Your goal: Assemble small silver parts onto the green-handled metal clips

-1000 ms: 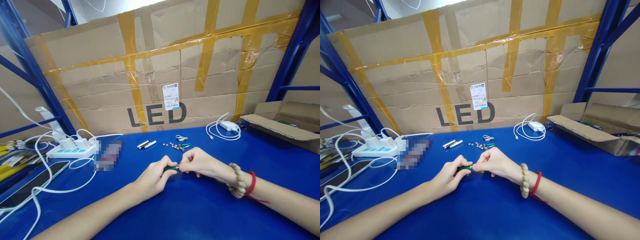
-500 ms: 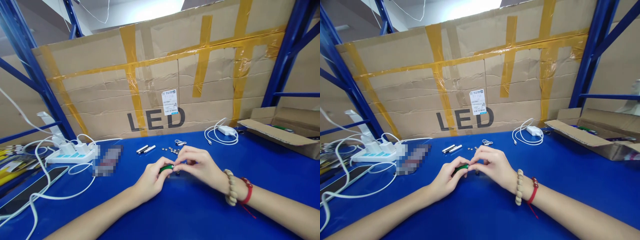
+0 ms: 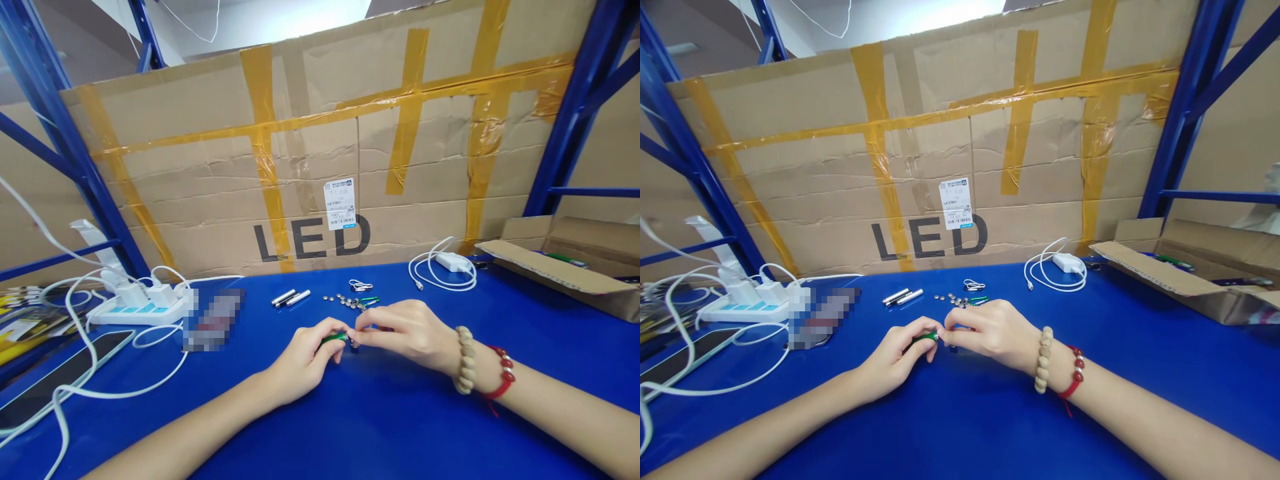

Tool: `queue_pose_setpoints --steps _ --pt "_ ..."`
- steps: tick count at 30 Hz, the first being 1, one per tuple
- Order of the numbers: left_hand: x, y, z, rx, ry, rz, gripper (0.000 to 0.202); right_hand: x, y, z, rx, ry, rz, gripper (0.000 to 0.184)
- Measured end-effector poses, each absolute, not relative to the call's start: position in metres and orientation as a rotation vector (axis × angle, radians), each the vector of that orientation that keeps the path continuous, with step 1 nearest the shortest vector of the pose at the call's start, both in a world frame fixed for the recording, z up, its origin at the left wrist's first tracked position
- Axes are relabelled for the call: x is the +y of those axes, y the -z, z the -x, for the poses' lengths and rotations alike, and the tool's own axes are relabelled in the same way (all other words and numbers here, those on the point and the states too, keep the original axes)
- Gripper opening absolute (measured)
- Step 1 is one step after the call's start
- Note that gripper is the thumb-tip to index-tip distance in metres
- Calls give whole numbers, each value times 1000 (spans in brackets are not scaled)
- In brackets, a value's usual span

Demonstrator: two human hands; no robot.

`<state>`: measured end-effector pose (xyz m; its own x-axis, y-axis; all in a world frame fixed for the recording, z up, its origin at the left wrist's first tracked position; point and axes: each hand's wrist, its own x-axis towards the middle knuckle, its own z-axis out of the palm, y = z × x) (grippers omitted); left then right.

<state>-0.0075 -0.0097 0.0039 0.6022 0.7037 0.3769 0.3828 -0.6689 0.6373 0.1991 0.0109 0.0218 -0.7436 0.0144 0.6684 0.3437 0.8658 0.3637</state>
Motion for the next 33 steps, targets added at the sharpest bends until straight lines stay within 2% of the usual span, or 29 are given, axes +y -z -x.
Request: queue_pose_setpoints --steps 12,27,33 --pt "-10 -4 7 834 -820 -2330 18 11 -18 -199 -2361 517 293 25" --pt "-10 3 10 903 -782 -2341 17 9 -10 -194 -2322 406 375 22" --pt "-11 2 9 983 -801 -2434 10 7 -5 -191 -2306 347 461 26"
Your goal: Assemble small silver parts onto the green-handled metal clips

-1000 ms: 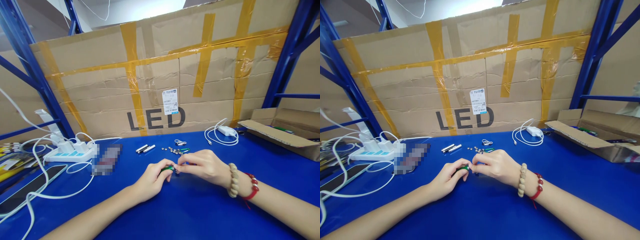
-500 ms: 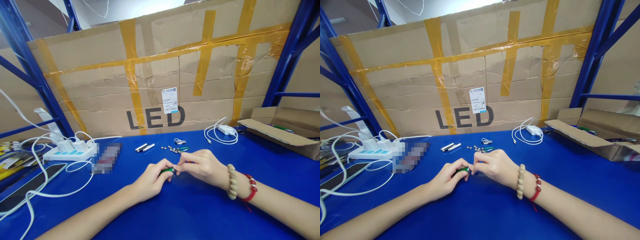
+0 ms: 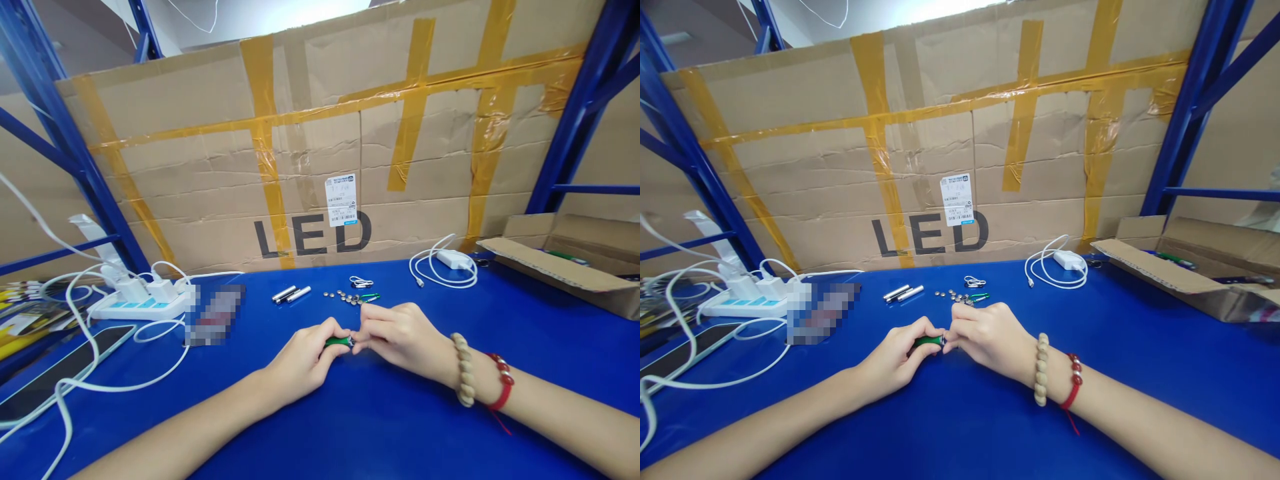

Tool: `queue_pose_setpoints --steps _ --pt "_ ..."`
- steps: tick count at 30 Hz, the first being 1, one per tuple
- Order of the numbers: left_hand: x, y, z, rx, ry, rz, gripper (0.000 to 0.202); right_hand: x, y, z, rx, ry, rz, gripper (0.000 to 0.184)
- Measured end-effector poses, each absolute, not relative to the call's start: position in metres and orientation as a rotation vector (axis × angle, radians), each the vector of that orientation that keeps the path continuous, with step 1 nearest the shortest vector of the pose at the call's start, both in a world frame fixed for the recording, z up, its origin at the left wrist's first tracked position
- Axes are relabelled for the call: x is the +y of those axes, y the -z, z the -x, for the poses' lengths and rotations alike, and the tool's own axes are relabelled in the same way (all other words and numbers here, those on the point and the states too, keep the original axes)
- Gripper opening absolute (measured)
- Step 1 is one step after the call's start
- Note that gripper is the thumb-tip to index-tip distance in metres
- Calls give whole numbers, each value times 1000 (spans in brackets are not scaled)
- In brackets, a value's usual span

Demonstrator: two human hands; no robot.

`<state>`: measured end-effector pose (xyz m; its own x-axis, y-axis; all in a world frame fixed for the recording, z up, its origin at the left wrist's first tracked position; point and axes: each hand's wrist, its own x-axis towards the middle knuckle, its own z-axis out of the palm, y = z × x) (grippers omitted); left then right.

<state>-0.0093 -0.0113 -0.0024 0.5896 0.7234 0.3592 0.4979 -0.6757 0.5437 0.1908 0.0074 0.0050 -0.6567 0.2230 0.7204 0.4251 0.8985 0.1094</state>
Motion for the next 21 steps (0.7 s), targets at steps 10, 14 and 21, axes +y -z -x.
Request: queue_pose_setpoints --steps 10,14,21 --pt "-9 6 11 930 -952 -2532 8 6 0 -186 -2166 -147 672 16" --pt "-7 7 10 937 -997 -2568 8 8 2 -184 -2119 -295 779 17" --pt "-7 9 11 980 -962 -2611 10 9 2 -181 -2049 -731 1054 21"
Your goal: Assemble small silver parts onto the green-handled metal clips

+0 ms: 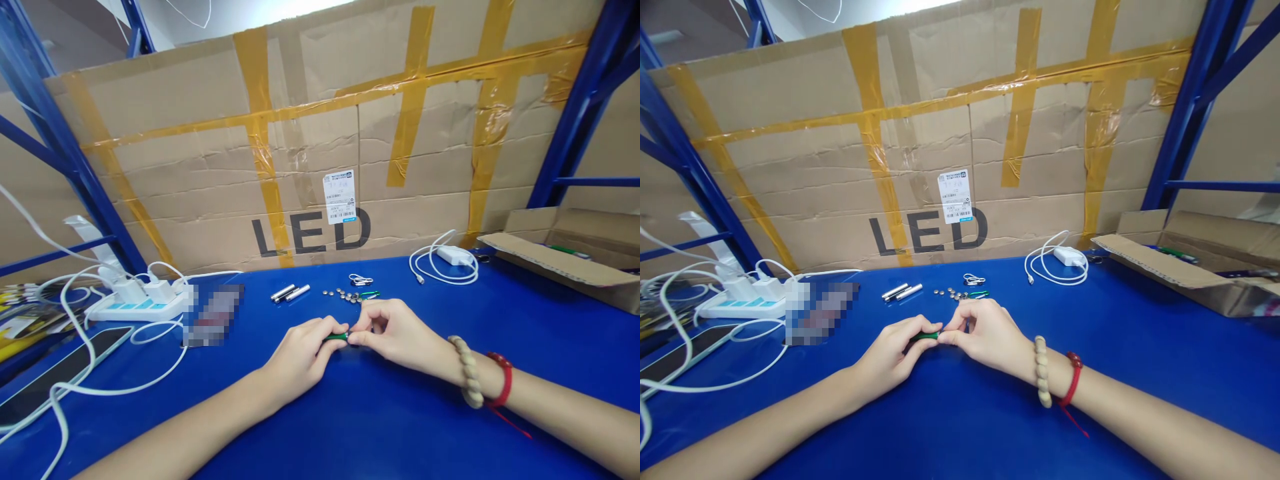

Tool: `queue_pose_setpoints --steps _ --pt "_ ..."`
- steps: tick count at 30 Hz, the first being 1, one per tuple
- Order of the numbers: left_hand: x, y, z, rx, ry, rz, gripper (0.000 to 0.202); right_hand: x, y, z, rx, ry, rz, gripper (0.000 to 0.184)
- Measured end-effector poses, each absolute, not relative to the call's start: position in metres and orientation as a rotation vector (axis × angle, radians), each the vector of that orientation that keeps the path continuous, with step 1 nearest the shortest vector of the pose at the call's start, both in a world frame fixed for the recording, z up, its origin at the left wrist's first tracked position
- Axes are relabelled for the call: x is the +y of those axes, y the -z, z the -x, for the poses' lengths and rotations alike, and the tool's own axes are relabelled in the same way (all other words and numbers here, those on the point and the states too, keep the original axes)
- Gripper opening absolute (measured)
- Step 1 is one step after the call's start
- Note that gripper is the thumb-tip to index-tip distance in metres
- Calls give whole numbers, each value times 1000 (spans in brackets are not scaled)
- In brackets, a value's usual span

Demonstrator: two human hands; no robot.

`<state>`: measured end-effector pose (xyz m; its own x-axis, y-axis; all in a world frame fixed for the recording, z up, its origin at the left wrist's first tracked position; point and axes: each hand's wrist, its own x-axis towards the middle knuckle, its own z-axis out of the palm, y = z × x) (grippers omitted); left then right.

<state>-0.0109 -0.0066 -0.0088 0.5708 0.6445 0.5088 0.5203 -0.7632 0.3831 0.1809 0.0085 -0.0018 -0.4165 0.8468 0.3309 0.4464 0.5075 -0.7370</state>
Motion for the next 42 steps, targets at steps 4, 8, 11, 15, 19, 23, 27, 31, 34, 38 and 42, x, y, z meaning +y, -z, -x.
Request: queue_pose_setpoints --steps 4,8,11,15,19,23,27,31,34,38,42 --pt "-7 8 11 1018 -972 -2607 11 8 -2 -181 -2008 -845 1118 24" --pt "-7 5 9 1161 -926 -2479 16 13 -2 -181 -1958 -982 1106 31" --pt "-5 4 8 1183 -880 -2429 20 17 -1 -180 -1951 -1023 1073 33" --pt "-4 4 8 1095 -863 -2369 26 20 -2 -181 -1936 -1121 1029 34" --pt "-6 2 8 1015 -857 -2395 25 21 -5 -183 -1888 -1191 1032 31" --pt "-6 1 8 1009 -866 -2455 23 23 -3 -183 -1835 -1220 1032 30" --pt "-4 4 9 1032 -855 -2469 24 25 1 -181 -1791 -1277 1021 34" --pt "-5 4 9 1067 -857 -2473 23 25 5 -180 -1770 -1269 1004 35" --pt "-7 2 8 1065 -847 -2477 22 25 6 -180 -1775 -1273 986 36" --pt "-9 0 8 1055 -819 -2475 22 25 5 -179 -1796 -1259 990 36" --pt "-8 0 7 1071 -796 -2481 21 22 3 -178 -1782 -1276 1017 37"
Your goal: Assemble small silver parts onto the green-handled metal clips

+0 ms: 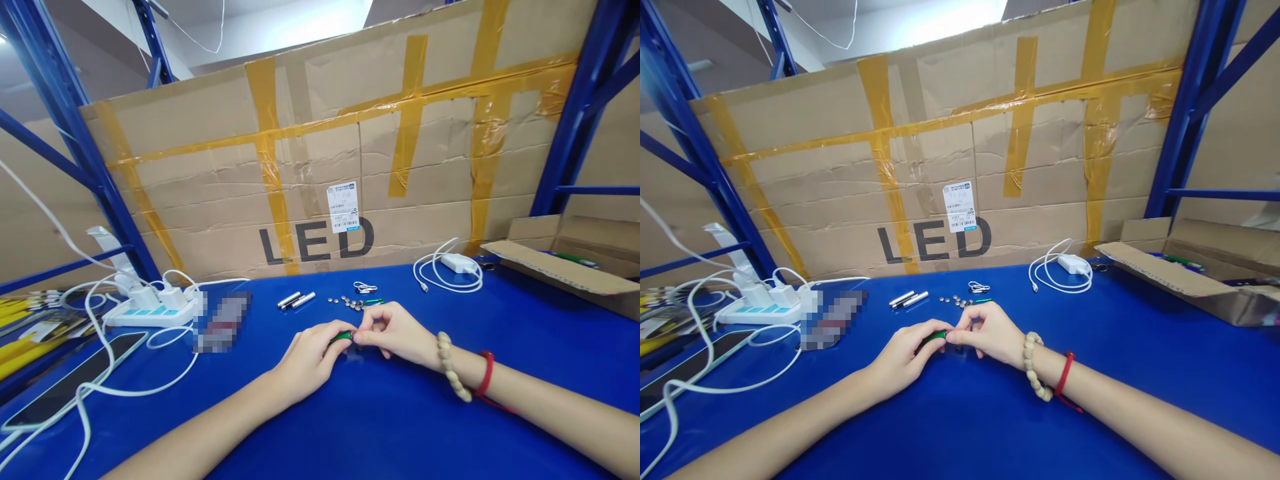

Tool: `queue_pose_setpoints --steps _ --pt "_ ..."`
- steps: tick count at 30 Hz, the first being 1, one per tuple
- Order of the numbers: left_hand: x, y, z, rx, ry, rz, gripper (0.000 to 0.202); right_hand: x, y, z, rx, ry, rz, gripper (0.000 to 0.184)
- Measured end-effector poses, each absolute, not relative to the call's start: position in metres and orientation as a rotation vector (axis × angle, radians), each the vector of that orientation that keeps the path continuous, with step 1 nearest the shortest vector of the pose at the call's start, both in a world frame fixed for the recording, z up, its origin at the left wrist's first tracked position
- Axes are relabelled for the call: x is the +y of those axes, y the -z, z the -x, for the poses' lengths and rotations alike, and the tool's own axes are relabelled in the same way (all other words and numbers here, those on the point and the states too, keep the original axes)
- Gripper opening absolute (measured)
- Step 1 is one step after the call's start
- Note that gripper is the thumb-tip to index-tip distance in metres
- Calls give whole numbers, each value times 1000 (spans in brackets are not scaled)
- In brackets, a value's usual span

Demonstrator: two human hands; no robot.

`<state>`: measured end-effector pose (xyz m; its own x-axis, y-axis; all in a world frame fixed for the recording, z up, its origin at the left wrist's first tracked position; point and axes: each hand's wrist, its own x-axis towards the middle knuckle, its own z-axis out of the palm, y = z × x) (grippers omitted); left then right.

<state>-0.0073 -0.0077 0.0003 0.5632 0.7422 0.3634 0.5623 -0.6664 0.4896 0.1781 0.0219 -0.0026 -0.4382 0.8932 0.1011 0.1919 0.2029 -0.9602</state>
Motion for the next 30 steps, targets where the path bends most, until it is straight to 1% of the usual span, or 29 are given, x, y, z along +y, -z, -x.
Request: queue_pose_setpoints --steps 13,19,30 --pt "-7 -2 8 1052 -797 -2473 20 25 6 -178 -1800 -1282 983 35" --pt "-8 -2 7 1036 -800 -2470 20 22 2 -176 -1742 -1336 1020 38" --pt "-8 -2 7 1053 -785 -2476 20 21 3 -177 -1767 -1317 1015 36"
